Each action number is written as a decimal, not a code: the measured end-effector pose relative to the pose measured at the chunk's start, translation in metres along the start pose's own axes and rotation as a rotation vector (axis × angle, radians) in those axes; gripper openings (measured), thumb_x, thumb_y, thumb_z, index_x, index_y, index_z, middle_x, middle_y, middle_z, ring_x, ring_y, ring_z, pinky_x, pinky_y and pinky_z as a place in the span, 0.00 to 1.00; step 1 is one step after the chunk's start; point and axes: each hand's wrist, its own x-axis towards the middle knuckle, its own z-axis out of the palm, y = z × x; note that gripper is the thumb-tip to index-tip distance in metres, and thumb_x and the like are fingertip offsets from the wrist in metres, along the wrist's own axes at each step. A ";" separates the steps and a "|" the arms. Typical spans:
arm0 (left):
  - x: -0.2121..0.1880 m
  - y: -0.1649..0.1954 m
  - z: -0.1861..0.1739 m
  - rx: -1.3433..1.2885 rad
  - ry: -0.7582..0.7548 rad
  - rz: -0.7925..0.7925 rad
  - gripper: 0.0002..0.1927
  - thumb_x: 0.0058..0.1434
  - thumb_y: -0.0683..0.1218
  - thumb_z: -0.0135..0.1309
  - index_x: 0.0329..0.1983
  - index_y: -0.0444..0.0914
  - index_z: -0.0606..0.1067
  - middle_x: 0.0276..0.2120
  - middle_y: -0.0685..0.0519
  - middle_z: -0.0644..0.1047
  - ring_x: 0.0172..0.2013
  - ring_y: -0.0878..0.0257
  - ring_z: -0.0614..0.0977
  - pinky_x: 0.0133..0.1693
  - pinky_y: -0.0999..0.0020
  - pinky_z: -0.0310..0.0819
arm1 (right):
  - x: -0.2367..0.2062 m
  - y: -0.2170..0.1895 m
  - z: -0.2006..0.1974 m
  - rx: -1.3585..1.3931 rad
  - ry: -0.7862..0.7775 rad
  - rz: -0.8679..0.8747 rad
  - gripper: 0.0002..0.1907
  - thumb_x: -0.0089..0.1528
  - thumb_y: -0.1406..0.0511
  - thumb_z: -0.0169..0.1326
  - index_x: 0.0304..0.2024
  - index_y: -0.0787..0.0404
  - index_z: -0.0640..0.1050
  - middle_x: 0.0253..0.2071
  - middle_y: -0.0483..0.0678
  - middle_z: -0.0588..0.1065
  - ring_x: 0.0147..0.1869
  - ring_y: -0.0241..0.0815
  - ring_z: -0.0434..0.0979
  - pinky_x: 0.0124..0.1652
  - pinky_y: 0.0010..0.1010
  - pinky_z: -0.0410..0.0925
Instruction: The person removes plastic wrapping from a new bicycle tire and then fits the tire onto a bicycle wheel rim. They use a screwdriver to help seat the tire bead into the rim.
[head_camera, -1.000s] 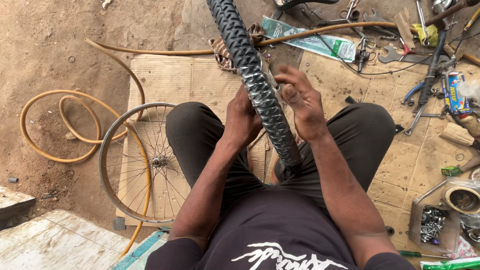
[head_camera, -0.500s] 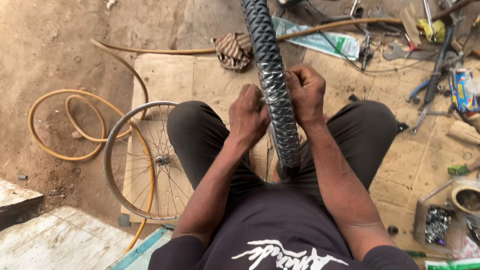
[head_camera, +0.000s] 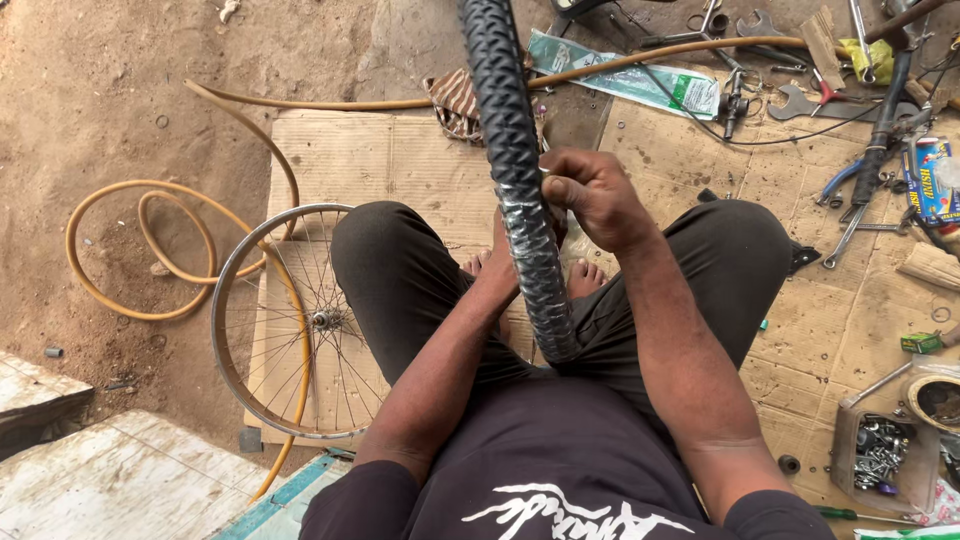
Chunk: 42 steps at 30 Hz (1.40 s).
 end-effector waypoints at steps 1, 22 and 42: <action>0.004 0.000 0.002 -0.015 0.006 0.010 0.07 0.71 0.44 0.51 0.37 0.36 0.72 0.28 0.54 0.74 0.25 0.65 0.75 0.26 0.70 0.73 | -0.001 0.006 -0.002 0.110 0.002 -0.003 0.15 0.70 0.57 0.58 0.39 0.64 0.80 0.31 0.44 0.75 0.30 0.34 0.71 0.32 0.28 0.68; 0.008 0.059 -0.015 0.402 0.137 -0.328 0.26 0.65 0.48 0.55 0.61 0.32 0.64 0.37 0.46 0.77 0.31 0.61 0.82 0.30 0.61 0.83 | 0.001 0.079 -0.007 0.174 0.350 -0.026 0.03 0.63 0.71 0.62 0.35 0.63 0.80 0.32 0.43 0.79 0.28 0.29 0.75 0.25 0.22 0.68; 0.014 -0.005 0.031 0.054 0.144 0.107 0.11 0.75 0.45 0.47 0.40 0.36 0.77 0.33 0.56 0.72 0.35 0.67 0.73 0.37 0.70 0.71 | -0.020 -0.021 0.016 0.125 0.378 -0.363 0.35 0.68 0.48 0.53 0.63 0.72 0.67 0.54 0.58 0.76 0.54 0.45 0.78 0.55 0.34 0.77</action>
